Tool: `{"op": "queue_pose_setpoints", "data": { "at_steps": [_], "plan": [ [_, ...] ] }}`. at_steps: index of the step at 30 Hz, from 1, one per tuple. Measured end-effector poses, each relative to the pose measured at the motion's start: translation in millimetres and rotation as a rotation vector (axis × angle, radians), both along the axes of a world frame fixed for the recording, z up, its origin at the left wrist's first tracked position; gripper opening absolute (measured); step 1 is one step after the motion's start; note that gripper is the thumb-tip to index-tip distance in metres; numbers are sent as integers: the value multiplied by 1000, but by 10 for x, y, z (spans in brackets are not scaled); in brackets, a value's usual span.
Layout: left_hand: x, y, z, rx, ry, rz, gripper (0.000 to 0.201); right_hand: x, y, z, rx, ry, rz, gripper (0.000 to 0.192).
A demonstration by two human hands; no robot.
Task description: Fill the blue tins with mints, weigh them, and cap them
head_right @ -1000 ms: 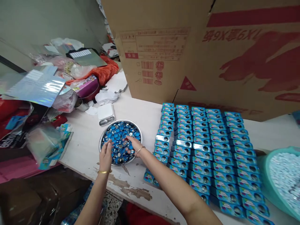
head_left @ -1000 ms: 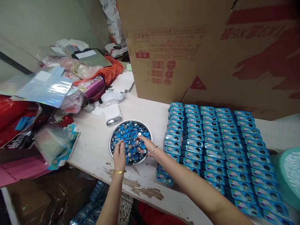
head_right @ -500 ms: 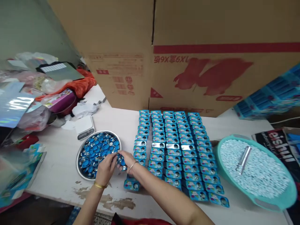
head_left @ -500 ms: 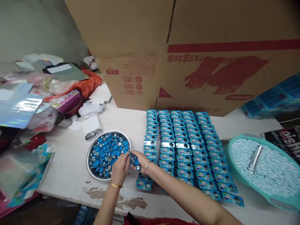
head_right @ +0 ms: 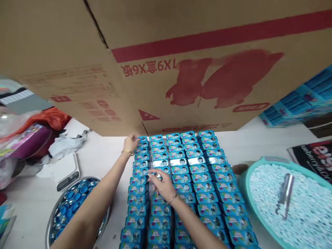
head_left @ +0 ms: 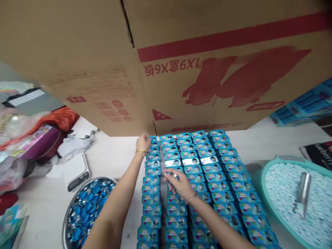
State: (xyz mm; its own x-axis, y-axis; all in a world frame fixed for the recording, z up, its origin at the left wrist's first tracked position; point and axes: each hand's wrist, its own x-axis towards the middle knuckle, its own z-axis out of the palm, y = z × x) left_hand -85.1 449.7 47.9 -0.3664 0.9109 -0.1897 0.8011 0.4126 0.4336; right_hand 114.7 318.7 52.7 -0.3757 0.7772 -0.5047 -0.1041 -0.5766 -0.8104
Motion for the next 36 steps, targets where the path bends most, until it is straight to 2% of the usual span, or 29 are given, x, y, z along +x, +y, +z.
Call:
{"op": "queue_pose_setpoints", "data": {
  "at_steps": [2,4,7,11,15,18,20,21,24,25,27,30,32,34,36],
  "plan": [
    [10,326,-79,-113,65,-21,11,38,138,-46,32,-38,24,42],
    [11,513,-113,-238,118,-59,12,55,254,-72,77,-65,55,42],
    [-12,636,-116,-412,178,-126,20,53,399,-98,157,-76,83,42],
    [-46,749,-98,-553,262,-177,35,13,553,-163,238,-80,59,43],
    [-29,813,-44,-605,329,-200,45,-39,675,-263,417,-141,11,43],
    [41,623,27,-473,326,-210,45,-50,753,-328,543,-214,-9,44],
    [120,355,63,-292,98,-246,41,-36,795,-352,636,-253,-18,48],
    [168,198,73,-230,-110,-276,40,-25,809,-356,681,-271,-16,50],
    [308,-234,75,-268,-741,-298,42,-6,823,-333,734,-361,78,59],
    [340,-330,68,-292,-854,-268,42,-9,818,-319,722,-401,135,62],
    [359,-414,47,-283,-929,-205,39,-30,798,-295,676,-465,228,67],
    [271,-293,-3,-141,-764,-147,27,-81,774,-291,614,-436,179,66],
    [183,-122,-49,-70,-463,-101,15,-105,775,-304,587,-401,93,61],
    [128,40,-96,-105,-135,-107,6,-112,793,-313,585,-433,81,59],
    [124,150,-128,-176,52,-151,3,-104,820,-315,612,-504,126,61]
  ]
}}
